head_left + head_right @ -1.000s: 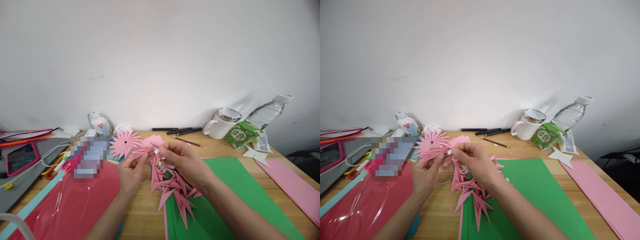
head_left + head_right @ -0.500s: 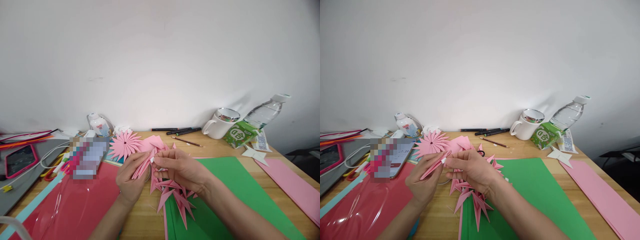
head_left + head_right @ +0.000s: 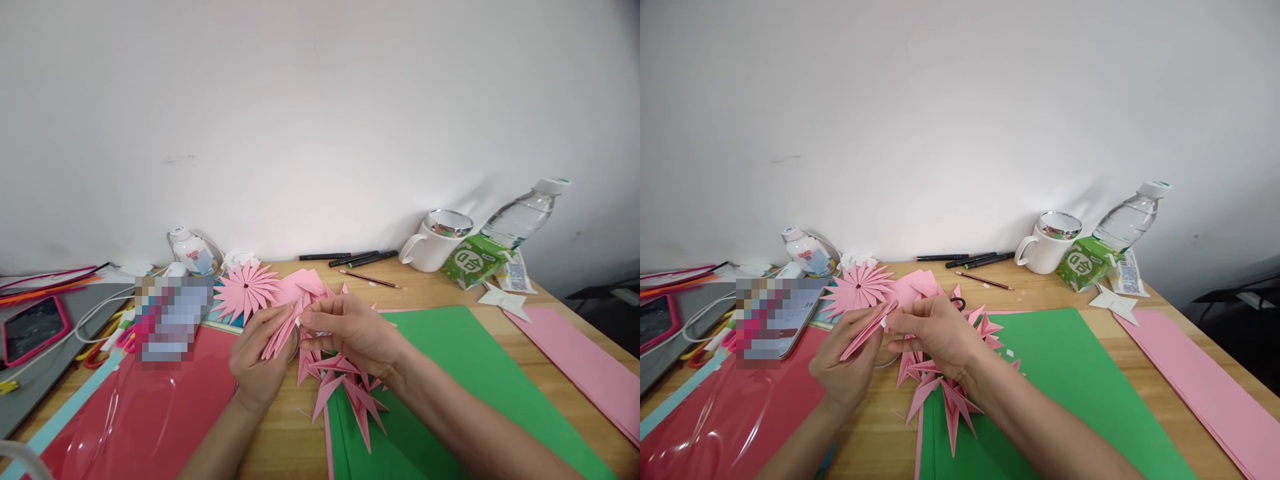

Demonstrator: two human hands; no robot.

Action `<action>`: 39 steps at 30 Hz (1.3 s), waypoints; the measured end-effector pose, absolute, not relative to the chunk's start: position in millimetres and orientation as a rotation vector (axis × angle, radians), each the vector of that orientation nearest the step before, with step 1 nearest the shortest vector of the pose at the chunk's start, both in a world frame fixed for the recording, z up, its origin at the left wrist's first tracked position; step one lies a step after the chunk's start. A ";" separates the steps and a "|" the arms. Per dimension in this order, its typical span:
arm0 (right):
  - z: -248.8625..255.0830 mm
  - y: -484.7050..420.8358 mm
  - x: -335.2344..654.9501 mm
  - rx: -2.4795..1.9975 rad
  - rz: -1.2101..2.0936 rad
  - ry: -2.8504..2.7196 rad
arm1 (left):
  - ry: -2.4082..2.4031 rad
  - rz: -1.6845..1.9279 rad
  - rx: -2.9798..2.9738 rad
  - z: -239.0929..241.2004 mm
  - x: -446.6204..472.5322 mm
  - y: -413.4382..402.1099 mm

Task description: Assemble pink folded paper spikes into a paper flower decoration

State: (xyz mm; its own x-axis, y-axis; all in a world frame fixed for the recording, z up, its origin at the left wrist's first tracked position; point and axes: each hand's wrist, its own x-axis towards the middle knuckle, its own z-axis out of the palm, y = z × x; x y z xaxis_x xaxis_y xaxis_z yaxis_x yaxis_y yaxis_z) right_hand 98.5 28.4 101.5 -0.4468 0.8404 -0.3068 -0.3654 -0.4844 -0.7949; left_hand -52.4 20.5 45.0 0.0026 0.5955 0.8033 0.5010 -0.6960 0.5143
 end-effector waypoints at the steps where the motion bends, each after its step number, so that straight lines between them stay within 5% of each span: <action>1: 101.1 28.5 98.2 -0.910 1.992 -0.844 | 1.208 1.807 2.162 45.0 -51.9 20.5; 26: 87.8 34.2 87.9 -1.009 2.047 -0.749 | 1.127 1.850 2.331 31.5 -56.1 28.1; 37: 87.7 26.4 84.4 -1.231 1.064 -1.479 | 1.290 1.853 2.265 31.9 -51.3 27.7; 39: 88.1 27.2 85.9 -1.210 1.081 -1.520 | 1.300 1.862 2.276 32.3 -51.9 27.7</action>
